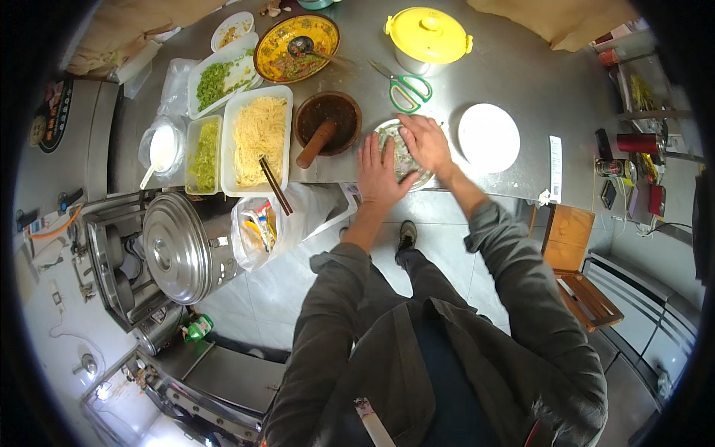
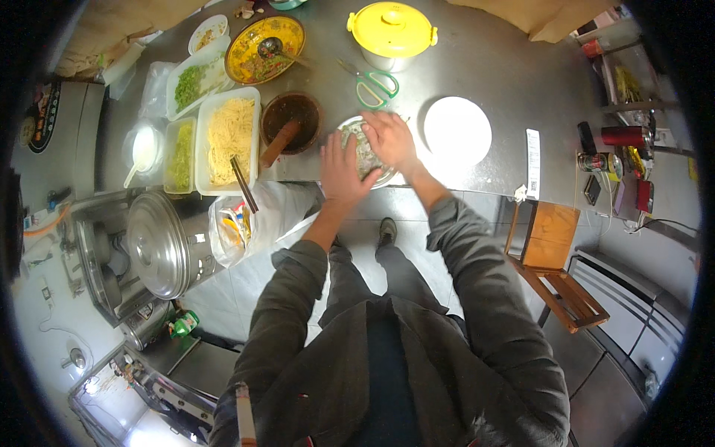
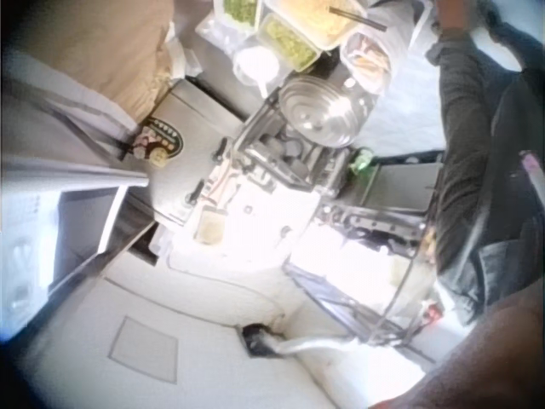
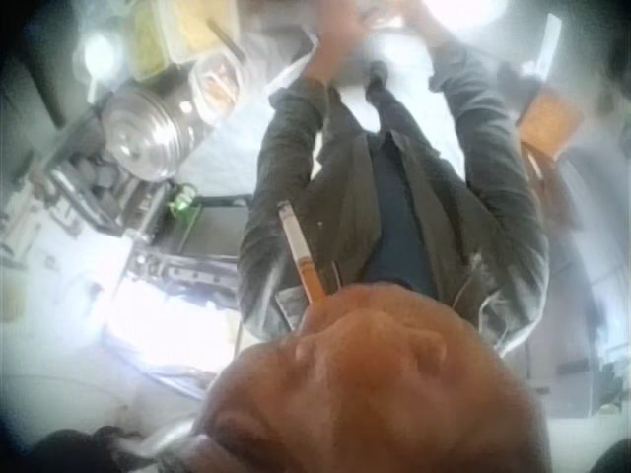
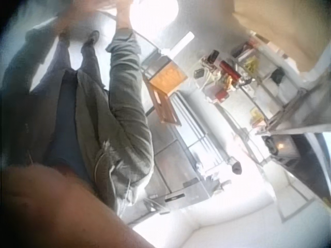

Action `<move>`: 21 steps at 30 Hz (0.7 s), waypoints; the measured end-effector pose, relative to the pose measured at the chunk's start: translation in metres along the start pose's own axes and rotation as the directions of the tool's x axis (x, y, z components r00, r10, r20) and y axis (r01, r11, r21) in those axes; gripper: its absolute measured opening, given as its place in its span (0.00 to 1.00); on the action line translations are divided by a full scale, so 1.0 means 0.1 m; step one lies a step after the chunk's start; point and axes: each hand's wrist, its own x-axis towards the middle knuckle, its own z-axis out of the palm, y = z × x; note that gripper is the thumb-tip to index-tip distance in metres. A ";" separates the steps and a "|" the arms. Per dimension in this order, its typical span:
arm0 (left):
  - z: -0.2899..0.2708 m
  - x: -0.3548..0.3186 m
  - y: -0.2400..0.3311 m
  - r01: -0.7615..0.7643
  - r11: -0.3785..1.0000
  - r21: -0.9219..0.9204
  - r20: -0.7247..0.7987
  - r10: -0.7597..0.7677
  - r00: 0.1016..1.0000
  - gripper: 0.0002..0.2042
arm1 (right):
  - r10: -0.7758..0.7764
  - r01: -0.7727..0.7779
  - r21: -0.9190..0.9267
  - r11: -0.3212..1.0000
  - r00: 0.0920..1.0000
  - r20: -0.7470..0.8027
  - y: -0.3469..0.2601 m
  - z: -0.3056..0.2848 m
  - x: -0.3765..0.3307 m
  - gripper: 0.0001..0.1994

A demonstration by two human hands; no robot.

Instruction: The person scoops rice from a large steamer into disposable bowls, then adds a meat sauce, chopped green onions, and shredded toppings using a ladle and chopsticks. The person repeats the process for a second bowl and places the finished bowls on the counter.

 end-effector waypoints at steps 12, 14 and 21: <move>0.50 -0.26 0.27 0.503 0.780 -0.372 -0.322 -0.617 0.718 0.26 | 0.359 -0.369 0.006 0.929 0.898 -0.254 -0.25 0.18 -0.29 0.23; 0.47 -0.31 0.20 0.523 0.790 -0.321 -0.287 -0.607 0.741 0.25 | 0.431 -0.420 0.102 0.902 0.864 -0.258 -0.24 0.26 -0.44 0.22; 0.23 -0.56 0.32 0.412 -0.266 -0.871 0.361 -0.917 0.171 0.33 | 0.745 -0.606 0.580 0.545 0.667 -0.002 -0.39 0.15 -1.07 0.25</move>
